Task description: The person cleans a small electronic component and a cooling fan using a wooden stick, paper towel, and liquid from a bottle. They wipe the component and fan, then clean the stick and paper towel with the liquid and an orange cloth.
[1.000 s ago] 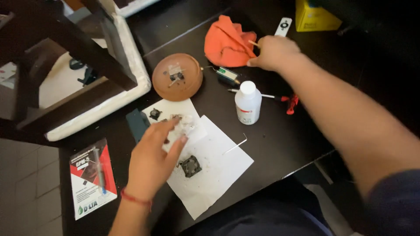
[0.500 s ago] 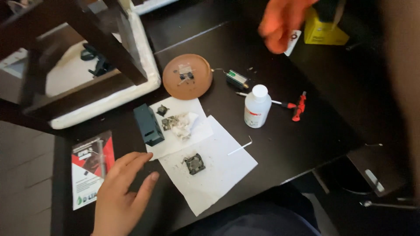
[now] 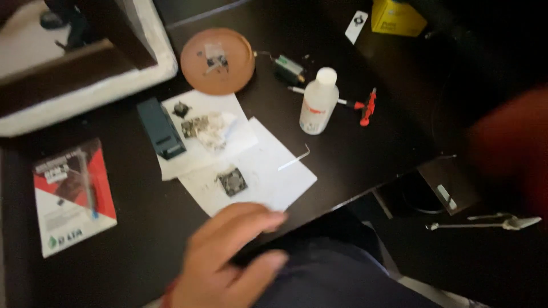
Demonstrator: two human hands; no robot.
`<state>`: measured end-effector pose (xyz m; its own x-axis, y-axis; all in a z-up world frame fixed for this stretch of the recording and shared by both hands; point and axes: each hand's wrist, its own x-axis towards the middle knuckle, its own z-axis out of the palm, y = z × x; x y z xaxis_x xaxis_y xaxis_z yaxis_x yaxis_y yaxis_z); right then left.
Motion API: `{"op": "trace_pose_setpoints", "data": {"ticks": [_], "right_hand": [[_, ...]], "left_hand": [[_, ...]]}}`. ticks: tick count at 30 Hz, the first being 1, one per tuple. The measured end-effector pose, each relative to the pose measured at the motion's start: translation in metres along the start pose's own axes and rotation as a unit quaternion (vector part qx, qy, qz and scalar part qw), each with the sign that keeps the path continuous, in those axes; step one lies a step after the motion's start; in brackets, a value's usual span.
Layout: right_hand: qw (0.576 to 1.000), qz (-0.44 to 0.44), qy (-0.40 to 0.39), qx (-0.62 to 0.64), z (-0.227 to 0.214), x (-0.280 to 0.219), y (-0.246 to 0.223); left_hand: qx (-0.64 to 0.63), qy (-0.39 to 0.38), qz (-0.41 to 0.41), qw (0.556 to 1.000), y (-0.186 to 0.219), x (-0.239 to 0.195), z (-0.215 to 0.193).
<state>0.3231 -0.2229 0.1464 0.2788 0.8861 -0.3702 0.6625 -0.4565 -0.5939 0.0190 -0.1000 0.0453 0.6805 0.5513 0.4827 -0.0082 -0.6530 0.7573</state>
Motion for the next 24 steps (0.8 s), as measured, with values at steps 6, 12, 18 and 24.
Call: {"op": "trace_pose_setpoints", "data": {"ticks": [6,12,18,24], "right_hand": [[0.969,-0.165,-0.166,0.08,0.074,0.038,-0.006],[0.937,-0.089,-0.21,0.265,0.116,0.047,0.009],[0.962,-0.113,-0.14,0.203,0.128,0.05,0.01],[0.976,-0.202,-0.063,0.05,0.131,0.05,-0.001]], "left_hand": [[-0.133,-0.104,-0.067,0.983,-0.004,0.005,0.054],[-0.144,-0.021,-0.259,0.955,-0.021,-0.019,0.05],[-0.249,0.041,-0.23,0.94,-0.038,-0.042,0.038],[-0.177,0.057,-0.196,0.963,-0.033,-0.038,0.032]]}}
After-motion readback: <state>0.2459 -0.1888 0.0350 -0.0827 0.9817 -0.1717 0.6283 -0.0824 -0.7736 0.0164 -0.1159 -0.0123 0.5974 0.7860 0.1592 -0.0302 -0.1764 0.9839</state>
